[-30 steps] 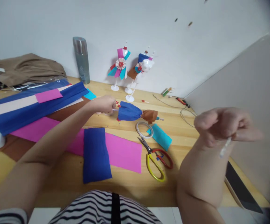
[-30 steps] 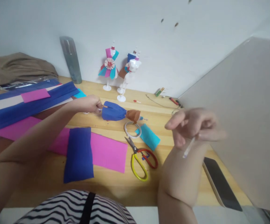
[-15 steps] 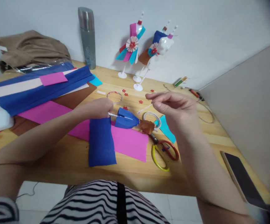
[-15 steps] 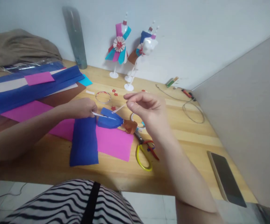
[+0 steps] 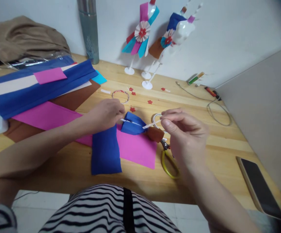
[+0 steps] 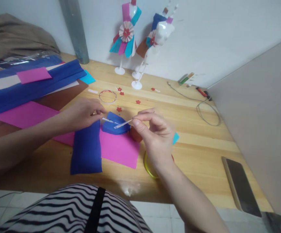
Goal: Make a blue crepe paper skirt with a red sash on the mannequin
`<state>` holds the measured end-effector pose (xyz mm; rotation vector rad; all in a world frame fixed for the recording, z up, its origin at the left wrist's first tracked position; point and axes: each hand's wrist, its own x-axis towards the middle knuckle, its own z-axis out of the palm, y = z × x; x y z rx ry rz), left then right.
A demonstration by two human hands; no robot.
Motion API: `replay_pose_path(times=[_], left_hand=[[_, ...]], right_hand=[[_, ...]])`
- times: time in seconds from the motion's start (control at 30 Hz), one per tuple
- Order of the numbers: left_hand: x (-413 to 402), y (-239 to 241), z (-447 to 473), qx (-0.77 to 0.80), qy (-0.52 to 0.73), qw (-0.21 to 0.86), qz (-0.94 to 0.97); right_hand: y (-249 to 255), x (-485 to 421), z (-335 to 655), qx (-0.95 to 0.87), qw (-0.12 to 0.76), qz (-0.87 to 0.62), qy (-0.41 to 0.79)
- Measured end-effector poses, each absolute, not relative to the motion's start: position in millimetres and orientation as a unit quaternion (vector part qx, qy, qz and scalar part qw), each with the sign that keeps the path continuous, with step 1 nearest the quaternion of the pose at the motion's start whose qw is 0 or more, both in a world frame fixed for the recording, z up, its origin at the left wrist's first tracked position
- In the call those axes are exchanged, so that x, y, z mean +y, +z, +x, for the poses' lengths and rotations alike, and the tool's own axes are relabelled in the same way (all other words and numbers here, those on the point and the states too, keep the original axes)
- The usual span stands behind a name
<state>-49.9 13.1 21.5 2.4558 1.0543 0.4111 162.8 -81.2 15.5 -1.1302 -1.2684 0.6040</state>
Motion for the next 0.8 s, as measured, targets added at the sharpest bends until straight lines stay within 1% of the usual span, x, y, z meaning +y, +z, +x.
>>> replay_pose_path(times=[0.1,0.2,0.3,0.4,0.5,0.6,0.67,0.73,0.8], left_hand=[[-2,38,-41,0.405,0.200,0.308,0.838],[-16,46,-32,0.392,0.214,0.393,0.804],[-23,43,-25,0.367,0.211,0.480,0.768],[-23,38,-22,0.363,0.201,0.542,0.731],[-20,38,-23,0.349,0.179,0.579,0.714],[-17,41,-29,0.320,0.146,0.597,0.721],[-15,41,-33,0.309,0.133,0.596,0.730],[-14,40,-36,0.310,0.127,0.591,0.734],[-14,40,-36,0.316,0.123,0.584,0.738]], right_hand=[[12,-84,160,-0.550,0.609,-0.495,0.286],[10,-85,159,-0.554,0.603,-0.496,0.287],[8,-85,159,-0.556,0.601,-0.503,0.275],[6,-86,160,-0.560,0.602,-0.497,0.278],[8,-87,169,-0.577,0.563,-0.491,0.330],[14,-86,189,-0.630,0.473,-0.478,0.388],[19,-85,203,-0.663,0.436,-0.461,0.397],[25,-85,212,-0.674,0.453,-0.458,0.362],[30,-88,212,-0.677,0.485,-0.466,0.299]])
